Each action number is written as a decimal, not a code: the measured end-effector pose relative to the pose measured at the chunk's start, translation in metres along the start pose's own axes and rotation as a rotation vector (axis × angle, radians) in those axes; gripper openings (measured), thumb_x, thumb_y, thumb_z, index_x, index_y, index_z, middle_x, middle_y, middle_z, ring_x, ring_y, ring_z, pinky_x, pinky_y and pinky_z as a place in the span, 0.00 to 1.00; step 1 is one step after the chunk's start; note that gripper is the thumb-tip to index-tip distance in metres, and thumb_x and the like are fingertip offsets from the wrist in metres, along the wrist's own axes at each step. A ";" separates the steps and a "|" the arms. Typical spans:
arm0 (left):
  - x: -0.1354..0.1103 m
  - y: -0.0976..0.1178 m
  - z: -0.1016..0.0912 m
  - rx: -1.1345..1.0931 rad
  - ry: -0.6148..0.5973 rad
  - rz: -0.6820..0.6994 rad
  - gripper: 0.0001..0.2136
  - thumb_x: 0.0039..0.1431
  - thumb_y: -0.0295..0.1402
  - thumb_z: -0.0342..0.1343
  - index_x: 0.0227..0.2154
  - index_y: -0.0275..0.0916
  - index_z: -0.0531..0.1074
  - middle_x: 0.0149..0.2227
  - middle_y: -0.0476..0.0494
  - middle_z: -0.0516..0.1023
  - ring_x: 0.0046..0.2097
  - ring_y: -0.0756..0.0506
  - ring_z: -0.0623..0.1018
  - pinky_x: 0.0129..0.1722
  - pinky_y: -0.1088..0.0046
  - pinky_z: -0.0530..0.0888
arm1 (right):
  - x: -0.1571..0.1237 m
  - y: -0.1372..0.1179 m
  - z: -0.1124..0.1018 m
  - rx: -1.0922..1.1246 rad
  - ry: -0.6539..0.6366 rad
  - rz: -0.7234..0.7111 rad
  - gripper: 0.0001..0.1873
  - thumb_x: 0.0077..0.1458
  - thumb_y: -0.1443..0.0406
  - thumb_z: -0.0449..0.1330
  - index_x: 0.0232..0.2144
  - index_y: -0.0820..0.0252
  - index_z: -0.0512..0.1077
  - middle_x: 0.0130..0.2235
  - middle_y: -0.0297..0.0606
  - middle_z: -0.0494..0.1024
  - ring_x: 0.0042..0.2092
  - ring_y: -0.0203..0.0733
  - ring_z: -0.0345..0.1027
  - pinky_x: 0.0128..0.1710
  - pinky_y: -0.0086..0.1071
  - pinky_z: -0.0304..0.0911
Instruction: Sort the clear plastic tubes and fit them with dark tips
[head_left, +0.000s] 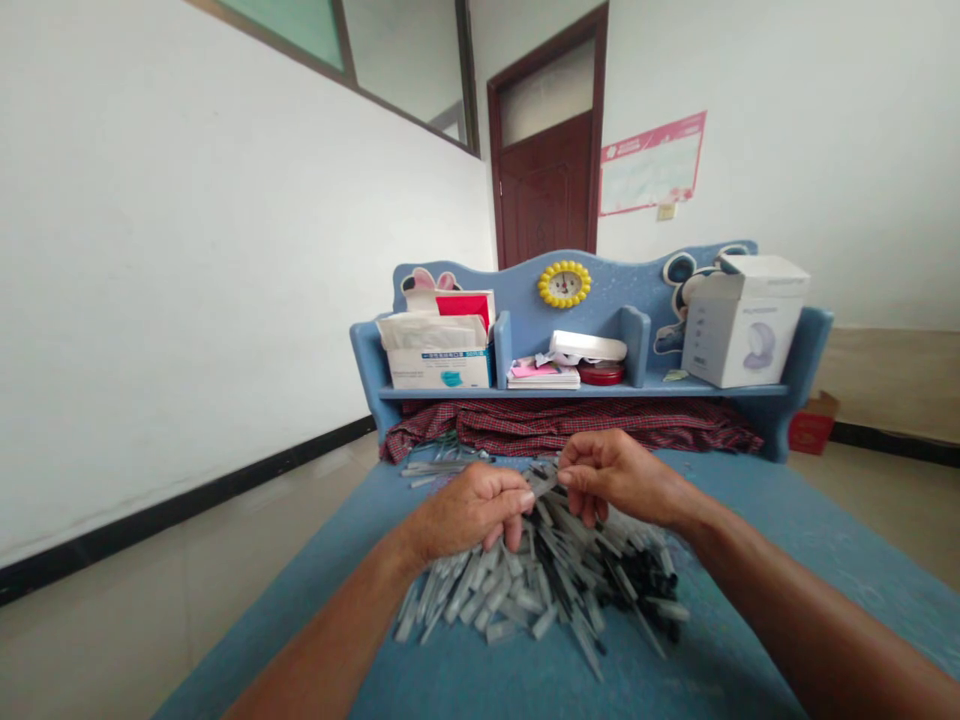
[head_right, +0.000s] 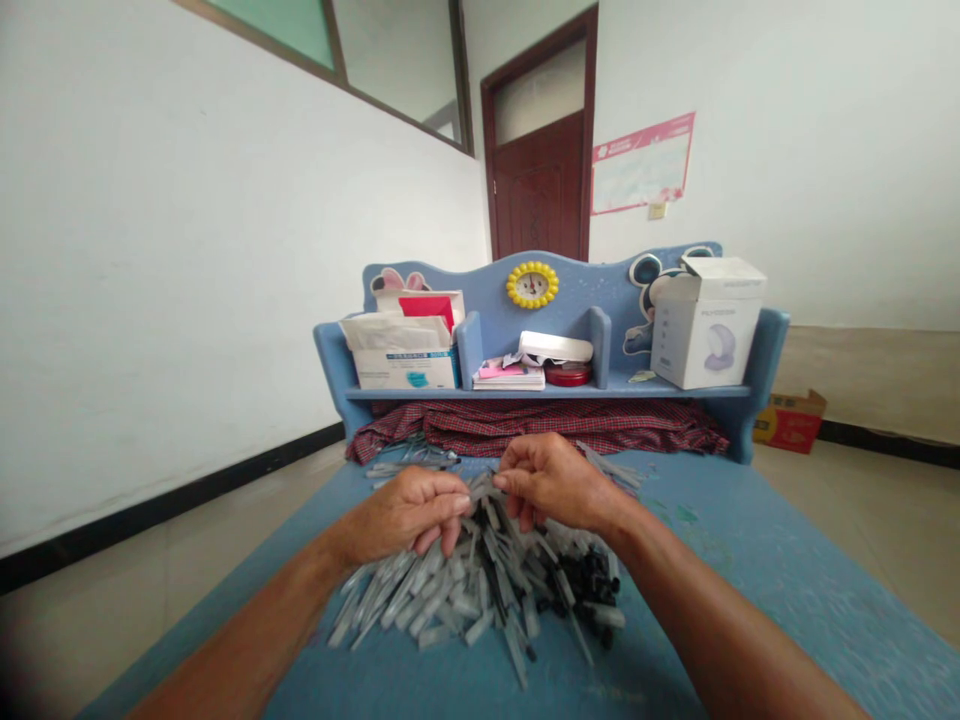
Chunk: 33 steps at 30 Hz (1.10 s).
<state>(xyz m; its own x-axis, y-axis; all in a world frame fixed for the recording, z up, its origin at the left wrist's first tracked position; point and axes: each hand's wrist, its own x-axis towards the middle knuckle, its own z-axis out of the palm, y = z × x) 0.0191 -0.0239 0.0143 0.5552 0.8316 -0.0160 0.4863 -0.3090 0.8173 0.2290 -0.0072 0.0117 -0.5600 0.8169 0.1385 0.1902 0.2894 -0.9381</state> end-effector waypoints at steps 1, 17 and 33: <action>0.000 -0.001 0.000 -0.012 -0.003 -0.006 0.13 0.57 0.40 0.47 0.26 0.35 0.68 0.20 0.48 0.75 0.15 0.56 0.62 0.16 0.82 0.57 | 0.000 0.000 -0.001 0.030 -0.013 -0.012 0.10 0.49 0.60 0.58 0.28 0.61 0.63 0.20 0.30 0.73 0.19 0.32 0.66 0.16 0.22 0.56; 0.002 -0.005 -0.003 -0.010 0.015 -0.026 0.12 0.55 0.39 0.48 0.24 0.36 0.66 0.19 0.50 0.75 0.14 0.56 0.61 0.16 0.82 0.57 | 0.003 0.004 0.004 -0.054 0.089 -0.009 0.06 0.45 0.68 0.54 0.29 0.62 0.68 0.22 0.31 0.73 0.19 0.33 0.67 0.16 0.23 0.56; -0.010 -0.017 -0.043 -0.005 0.003 -0.099 0.13 0.52 0.42 0.54 0.25 0.34 0.69 0.20 0.49 0.75 0.16 0.55 0.63 0.15 0.81 0.58 | 0.002 0.002 -0.029 -0.052 0.327 0.003 0.04 0.41 0.67 0.54 0.24 0.62 0.66 0.21 0.32 0.73 0.17 0.33 0.65 0.16 0.24 0.58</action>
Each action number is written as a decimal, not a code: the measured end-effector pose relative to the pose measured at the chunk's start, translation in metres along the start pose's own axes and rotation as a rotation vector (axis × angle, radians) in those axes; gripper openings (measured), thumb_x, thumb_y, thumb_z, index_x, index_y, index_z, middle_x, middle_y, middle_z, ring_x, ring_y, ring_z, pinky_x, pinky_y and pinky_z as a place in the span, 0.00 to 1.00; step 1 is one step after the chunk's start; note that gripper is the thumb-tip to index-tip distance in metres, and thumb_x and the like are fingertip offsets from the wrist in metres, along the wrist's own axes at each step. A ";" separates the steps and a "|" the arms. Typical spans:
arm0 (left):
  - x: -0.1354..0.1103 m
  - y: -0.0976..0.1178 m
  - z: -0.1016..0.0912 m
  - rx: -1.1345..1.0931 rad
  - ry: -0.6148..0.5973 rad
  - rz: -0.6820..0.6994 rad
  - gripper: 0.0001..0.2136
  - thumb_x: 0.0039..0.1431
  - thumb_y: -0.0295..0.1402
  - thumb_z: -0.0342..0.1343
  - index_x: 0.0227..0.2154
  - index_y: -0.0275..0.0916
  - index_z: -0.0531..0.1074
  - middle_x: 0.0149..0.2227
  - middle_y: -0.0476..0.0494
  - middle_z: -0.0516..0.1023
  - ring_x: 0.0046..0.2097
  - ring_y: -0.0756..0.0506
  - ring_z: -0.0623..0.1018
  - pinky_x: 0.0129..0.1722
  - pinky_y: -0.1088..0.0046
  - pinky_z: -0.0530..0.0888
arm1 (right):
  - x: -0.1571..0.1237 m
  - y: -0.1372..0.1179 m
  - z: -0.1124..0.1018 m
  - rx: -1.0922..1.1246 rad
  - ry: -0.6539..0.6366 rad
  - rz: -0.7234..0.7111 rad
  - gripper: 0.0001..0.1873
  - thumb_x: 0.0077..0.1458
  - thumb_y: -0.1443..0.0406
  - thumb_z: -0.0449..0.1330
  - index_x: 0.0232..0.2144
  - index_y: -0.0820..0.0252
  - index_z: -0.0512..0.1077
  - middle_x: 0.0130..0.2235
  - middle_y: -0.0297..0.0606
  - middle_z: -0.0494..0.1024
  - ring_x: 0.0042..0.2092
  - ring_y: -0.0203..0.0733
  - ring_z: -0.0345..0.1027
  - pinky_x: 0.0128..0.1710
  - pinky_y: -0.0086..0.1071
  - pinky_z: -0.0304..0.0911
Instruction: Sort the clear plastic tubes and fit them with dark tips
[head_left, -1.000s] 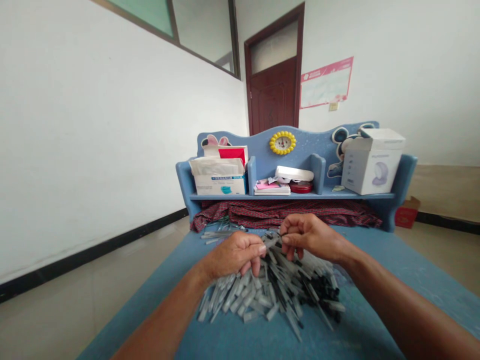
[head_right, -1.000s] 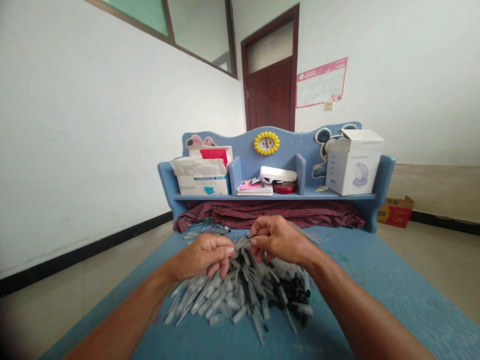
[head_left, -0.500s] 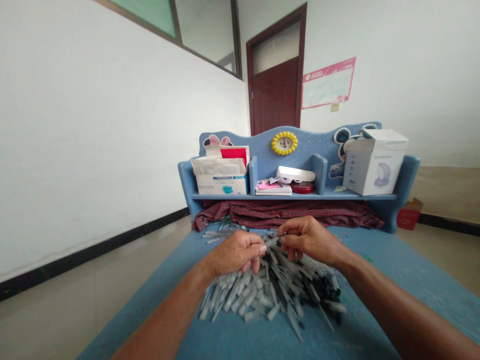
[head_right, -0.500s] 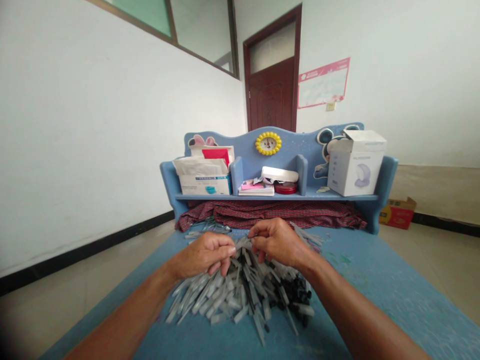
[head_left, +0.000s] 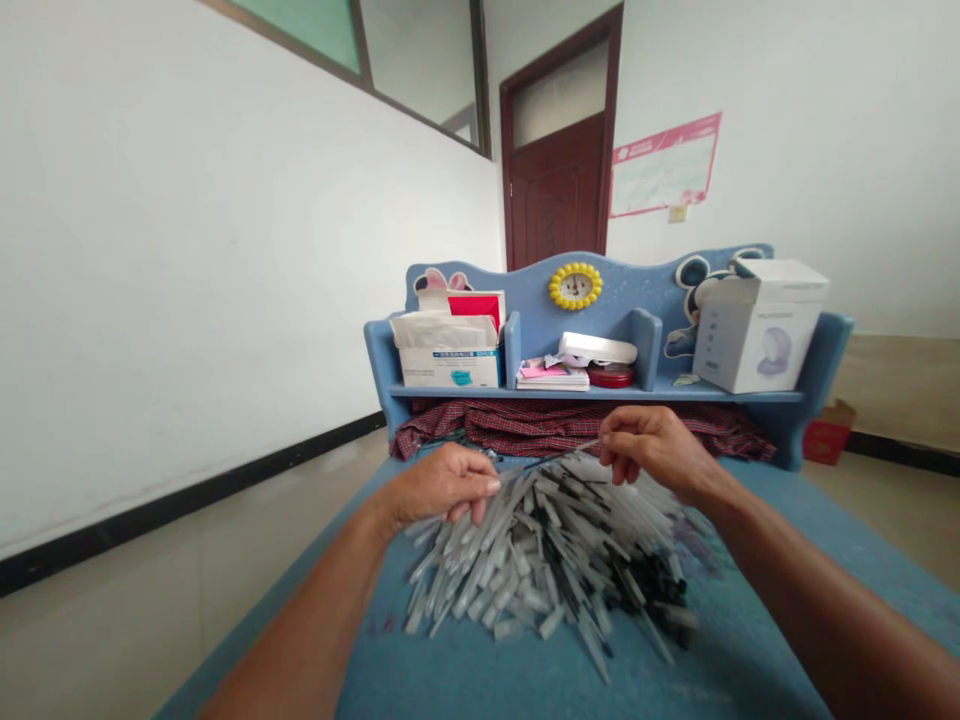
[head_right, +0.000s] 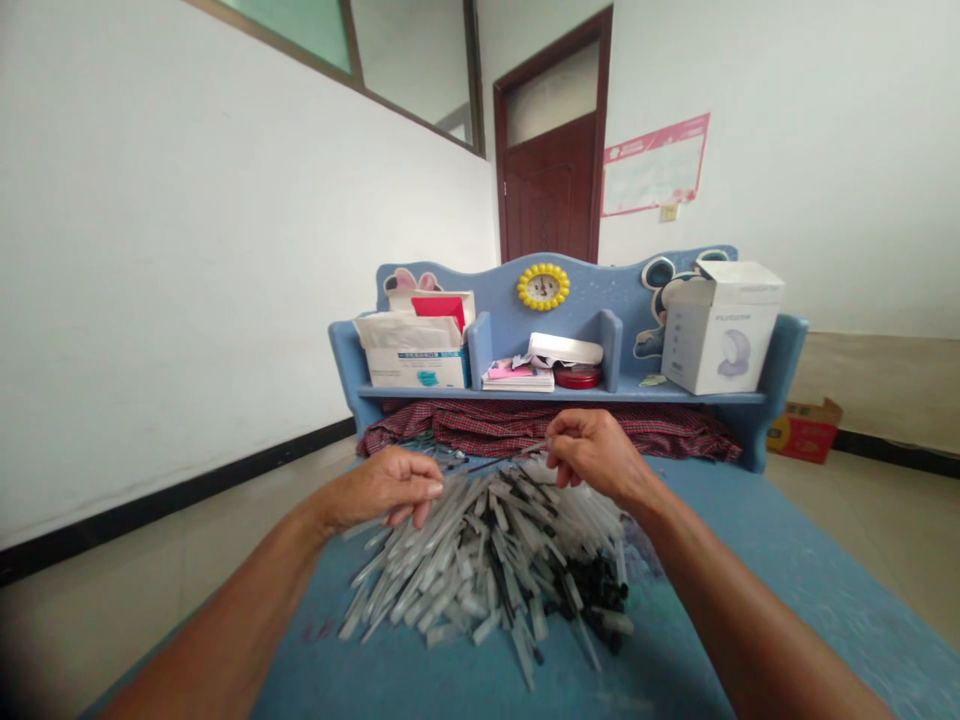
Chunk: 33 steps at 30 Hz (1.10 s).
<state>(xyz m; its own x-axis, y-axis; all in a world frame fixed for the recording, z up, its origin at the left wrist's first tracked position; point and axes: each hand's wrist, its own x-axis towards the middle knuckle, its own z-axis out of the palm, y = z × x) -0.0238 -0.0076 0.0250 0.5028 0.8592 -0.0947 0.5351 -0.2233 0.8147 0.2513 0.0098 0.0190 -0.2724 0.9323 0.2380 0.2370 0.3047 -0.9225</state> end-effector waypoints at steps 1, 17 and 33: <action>-0.001 -0.003 -0.005 -0.003 0.015 -0.011 0.13 0.51 0.42 0.54 0.25 0.34 0.69 0.20 0.48 0.75 0.16 0.55 0.63 0.15 0.81 0.58 | 0.001 0.001 -0.003 -0.016 0.043 0.008 0.04 0.41 0.66 0.53 0.24 0.62 0.66 0.21 0.32 0.73 0.17 0.33 0.65 0.16 0.24 0.58; 0.020 -0.011 0.018 -0.261 0.408 -0.060 0.10 0.49 0.38 0.54 0.23 0.34 0.67 0.19 0.48 0.74 0.15 0.56 0.65 0.14 0.82 0.58 | -0.015 0.001 0.034 -1.023 -0.073 -0.237 0.11 0.52 0.66 0.51 0.25 0.57 0.73 0.26 0.39 0.77 0.28 0.38 0.67 0.26 0.28 0.48; 0.028 -0.008 0.033 -0.446 0.442 -0.035 0.08 0.51 0.36 0.53 0.27 0.35 0.65 0.23 0.44 0.77 0.19 0.53 0.72 0.15 0.83 0.62 | -0.006 0.014 0.028 -0.852 -0.020 -0.220 0.12 0.55 0.62 0.51 0.34 0.57 0.75 0.31 0.39 0.79 0.32 0.39 0.70 0.30 0.28 0.53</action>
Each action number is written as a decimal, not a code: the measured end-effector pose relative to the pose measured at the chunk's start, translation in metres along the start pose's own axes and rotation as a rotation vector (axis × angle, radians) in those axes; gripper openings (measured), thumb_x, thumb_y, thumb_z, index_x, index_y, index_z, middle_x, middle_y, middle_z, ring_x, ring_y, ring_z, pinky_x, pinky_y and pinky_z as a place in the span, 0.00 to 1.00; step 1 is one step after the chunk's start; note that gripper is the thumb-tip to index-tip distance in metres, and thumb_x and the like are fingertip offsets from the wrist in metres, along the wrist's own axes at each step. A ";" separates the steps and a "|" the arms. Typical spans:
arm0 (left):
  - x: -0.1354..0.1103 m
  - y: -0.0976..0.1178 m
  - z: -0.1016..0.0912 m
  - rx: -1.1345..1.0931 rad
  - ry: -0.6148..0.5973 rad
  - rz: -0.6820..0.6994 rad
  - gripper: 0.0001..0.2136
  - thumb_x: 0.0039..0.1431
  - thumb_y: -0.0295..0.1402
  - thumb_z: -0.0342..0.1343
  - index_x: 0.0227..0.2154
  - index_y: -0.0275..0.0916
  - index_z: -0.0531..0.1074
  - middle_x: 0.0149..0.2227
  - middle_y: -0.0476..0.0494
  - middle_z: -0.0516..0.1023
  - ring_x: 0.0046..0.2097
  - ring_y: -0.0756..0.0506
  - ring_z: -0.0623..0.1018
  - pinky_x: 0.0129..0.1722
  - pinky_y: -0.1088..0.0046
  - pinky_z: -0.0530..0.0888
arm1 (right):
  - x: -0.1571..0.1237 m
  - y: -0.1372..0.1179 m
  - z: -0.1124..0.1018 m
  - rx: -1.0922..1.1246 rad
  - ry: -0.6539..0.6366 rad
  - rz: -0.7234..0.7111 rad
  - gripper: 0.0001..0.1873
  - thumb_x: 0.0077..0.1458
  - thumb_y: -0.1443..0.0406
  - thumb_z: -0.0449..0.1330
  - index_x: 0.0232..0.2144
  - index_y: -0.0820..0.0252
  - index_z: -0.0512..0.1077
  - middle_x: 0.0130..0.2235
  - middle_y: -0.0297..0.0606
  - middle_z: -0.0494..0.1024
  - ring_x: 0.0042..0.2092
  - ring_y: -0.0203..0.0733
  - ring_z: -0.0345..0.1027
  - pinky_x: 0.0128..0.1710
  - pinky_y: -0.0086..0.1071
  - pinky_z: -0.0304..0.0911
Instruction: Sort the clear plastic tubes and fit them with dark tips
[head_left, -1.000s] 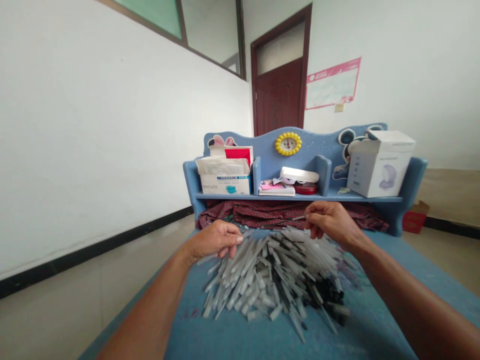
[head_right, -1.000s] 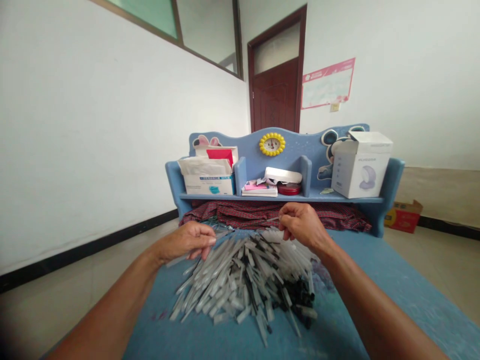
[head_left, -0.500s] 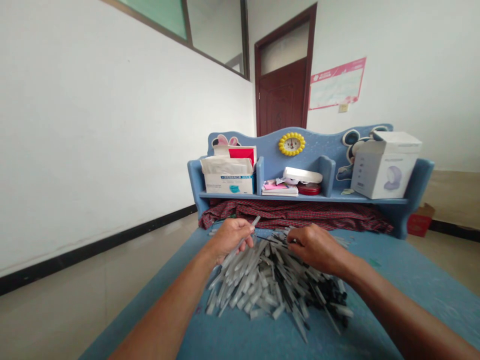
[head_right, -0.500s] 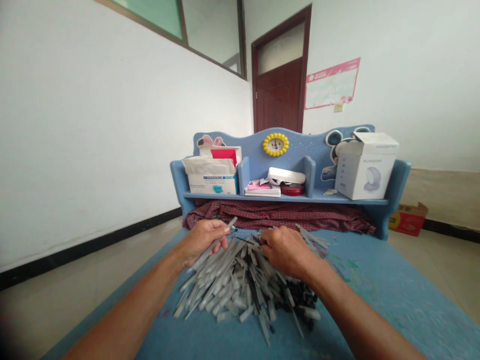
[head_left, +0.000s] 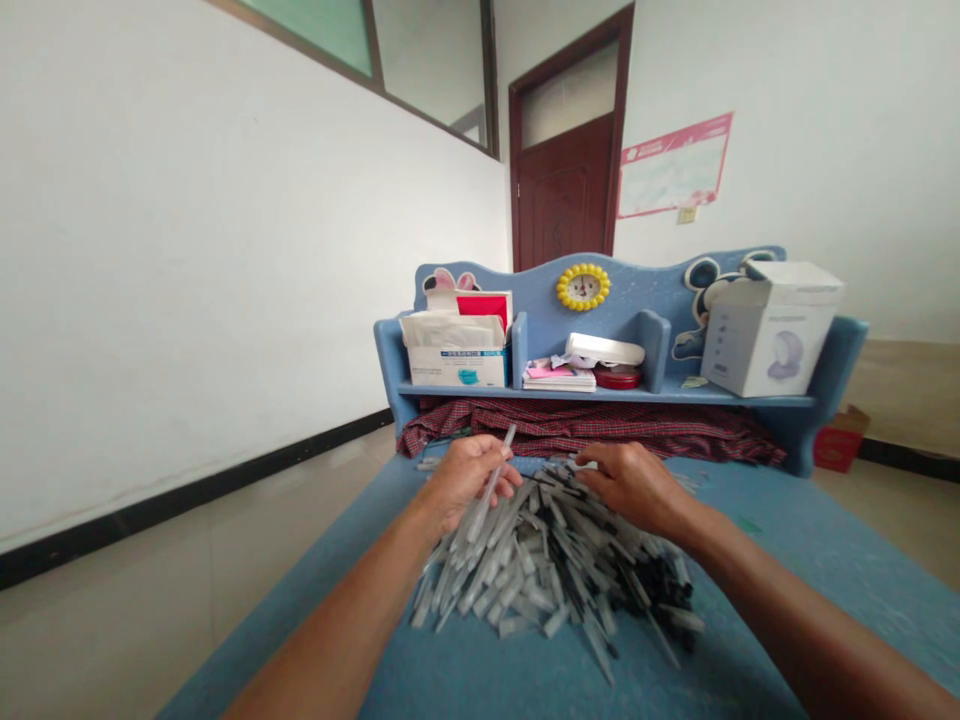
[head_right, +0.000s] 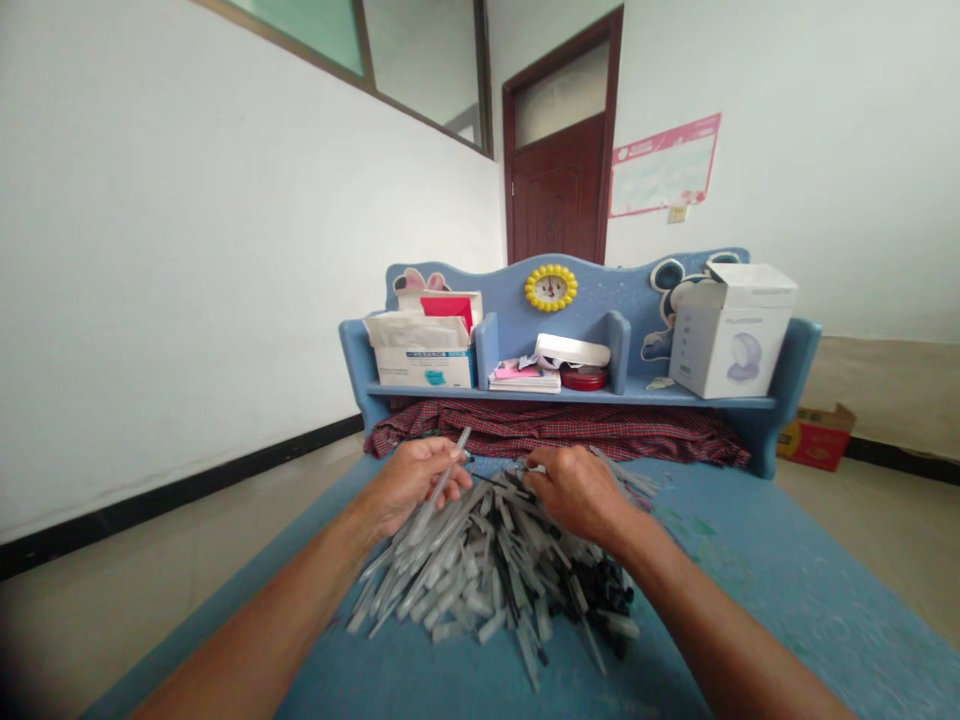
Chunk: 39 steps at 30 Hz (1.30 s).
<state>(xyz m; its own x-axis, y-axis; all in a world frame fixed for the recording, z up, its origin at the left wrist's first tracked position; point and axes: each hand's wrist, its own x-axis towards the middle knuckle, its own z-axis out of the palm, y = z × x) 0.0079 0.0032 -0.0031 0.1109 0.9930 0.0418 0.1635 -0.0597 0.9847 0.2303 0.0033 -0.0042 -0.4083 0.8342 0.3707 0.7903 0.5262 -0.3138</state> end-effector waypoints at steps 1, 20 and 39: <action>-0.001 0.001 0.002 -0.048 0.000 0.002 0.08 0.52 0.36 0.53 0.27 0.35 0.65 0.24 0.44 0.77 0.20 0.52 0.73 0.16 0.82 0.64 | 0.000 0.000 0.000 0.023 0.015 -0.003 0.13 0.56 0.62 0.51 0.33 0.57 0.75 0.30 0.39 0.78 0.31 0.38 0.69 0.30 0.27 0.53; -0.024 0.055 0.065 -0.642 0.071 0.226 0.04 0.56 0.30 0.52 0.29 0.35 0.64 0.27 0.41 0.77 0.25 0.48 0.76 0.26 0.74 0.73 | -0.017 -0.060 0.017 0.993 -0.165 0.147 0.23 0.55 0.46 0.45 0.22 0.58 0.60 0.20 0.33 0.72 0.15 0.33 0.62 0.13 0.24 0.52; 0.005 0.076 0.020 0.252 0.331 0.179 0.08 0.49 0.29 0.54 0.18 0.35 0.66 0.14 0.50 0.69 0.15 0.53 0.66 0.17 0.79 0.62 | -0.021 -0.060 -0.014 0.006 0.056 0.045 0.21 0.60 0.55 0.44 0.26 0.59 0.71 0.27 0.43 0.77 0.29 0.40 0.69 0.25 0.30 0.45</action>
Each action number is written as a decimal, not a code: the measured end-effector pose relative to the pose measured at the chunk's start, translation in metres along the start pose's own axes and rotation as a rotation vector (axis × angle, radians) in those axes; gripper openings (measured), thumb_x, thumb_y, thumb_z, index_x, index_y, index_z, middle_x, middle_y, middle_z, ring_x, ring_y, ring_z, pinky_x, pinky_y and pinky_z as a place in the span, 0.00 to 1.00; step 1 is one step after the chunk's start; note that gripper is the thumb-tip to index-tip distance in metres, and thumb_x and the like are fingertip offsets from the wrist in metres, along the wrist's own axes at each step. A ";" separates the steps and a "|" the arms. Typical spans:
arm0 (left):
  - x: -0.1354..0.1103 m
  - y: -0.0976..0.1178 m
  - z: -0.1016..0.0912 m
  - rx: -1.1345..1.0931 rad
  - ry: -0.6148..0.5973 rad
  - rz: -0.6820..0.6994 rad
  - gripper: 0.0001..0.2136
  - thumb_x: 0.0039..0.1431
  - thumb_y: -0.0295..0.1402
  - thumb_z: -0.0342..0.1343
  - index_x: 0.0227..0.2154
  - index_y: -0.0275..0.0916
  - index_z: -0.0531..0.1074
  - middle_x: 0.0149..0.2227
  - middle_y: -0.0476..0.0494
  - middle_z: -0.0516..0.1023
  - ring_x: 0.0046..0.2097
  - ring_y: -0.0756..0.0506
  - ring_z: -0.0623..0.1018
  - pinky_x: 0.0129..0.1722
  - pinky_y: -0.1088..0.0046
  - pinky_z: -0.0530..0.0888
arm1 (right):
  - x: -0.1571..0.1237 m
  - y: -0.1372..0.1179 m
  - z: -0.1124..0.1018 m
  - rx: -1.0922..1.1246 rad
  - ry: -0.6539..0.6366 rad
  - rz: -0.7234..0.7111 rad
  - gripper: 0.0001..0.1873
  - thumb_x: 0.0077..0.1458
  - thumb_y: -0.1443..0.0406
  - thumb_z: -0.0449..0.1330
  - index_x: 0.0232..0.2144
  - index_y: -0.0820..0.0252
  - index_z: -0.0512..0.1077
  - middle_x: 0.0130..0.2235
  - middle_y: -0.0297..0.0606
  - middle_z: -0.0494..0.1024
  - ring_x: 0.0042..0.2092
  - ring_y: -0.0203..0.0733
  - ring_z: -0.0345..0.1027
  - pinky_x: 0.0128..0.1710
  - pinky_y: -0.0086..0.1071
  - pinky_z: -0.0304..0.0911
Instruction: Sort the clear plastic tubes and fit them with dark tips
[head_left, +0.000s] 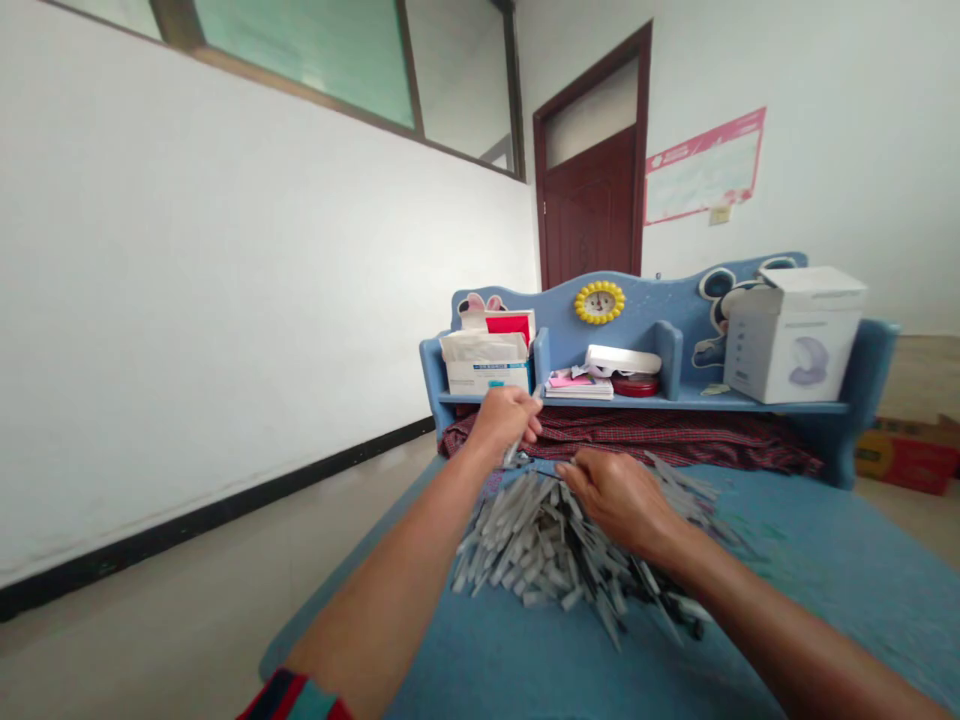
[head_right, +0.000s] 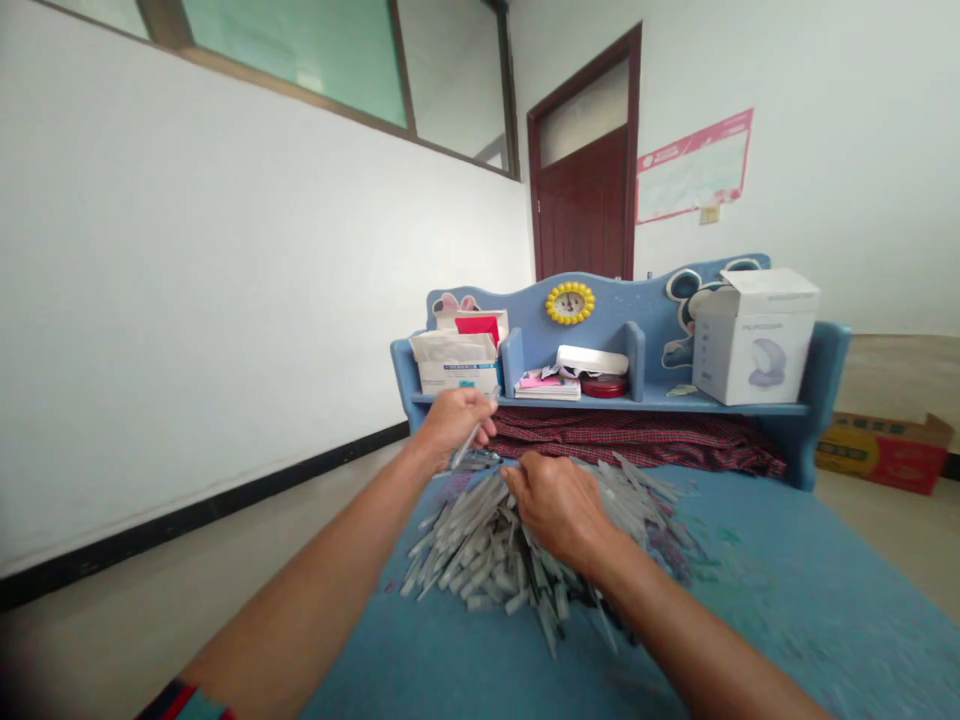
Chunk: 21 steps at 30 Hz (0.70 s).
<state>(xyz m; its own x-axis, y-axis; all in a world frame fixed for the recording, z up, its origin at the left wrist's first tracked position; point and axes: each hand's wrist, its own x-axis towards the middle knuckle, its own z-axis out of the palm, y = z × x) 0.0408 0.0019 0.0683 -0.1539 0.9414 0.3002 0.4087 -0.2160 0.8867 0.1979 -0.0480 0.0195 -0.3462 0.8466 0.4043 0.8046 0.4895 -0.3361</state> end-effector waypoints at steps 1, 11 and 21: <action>-0.007 -0.007 0.003 0.104 -0.039 0.007 0.08 0.47 0.29 0.56 0.16 0.36 0.67 0.14 0.50 0.69 0.16 0.53 0.67 0.18 0.79 0.62 | 0.003 0.004 0.002 -0.033 -0.020 0.015 0.21 0.59 0.55 0.45 0.27 0.59 0.71 0.28 0.44 0.78 0.30 0.41 0.70 0.25 0.30 0.45; -0.033 -0.041 0.025 0.841 -0.173 -0.014 0.06 0.44 0.32 0.56 0.19 0.36 0.74 0.27 0.37 0.78 0.35 0.39 0.77 0.32 0.70 0.68 | 0.006 0.015 0.028 -0.281 -0.076 0.069 0.20 0.57 0.53 0.47 0.32 0.57 0.73 0.33 0.46 0.79 0.36 0.49 0.74 0.28 0.32 0.53; -0.023 -0.057 0.013 0.933 -0.170 0.051 0.13 0.51 0.40 0.51 0.26 0.38 0.76 0.29 0.42 0.78 0.33 0.45 0.76 0.28 0.75 0.65 | 0.008 0.020 0.031 -0.332 0.015 0.085 0.19 0.58 0.53 0.46 0.30 0.56 0.71 0.29 0.44 0.79 0.33 0.48 0.74 0.25 0.31 0.49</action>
<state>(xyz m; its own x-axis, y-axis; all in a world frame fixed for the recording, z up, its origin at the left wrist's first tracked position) 0.0327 -0.0041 0.0066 -0.0133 0.9775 0.2105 0.9763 -0.0328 0.2137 0.1961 -0.0253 -0.0106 -0.2658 0.8772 0.3997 0.9444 0.3202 -0.0748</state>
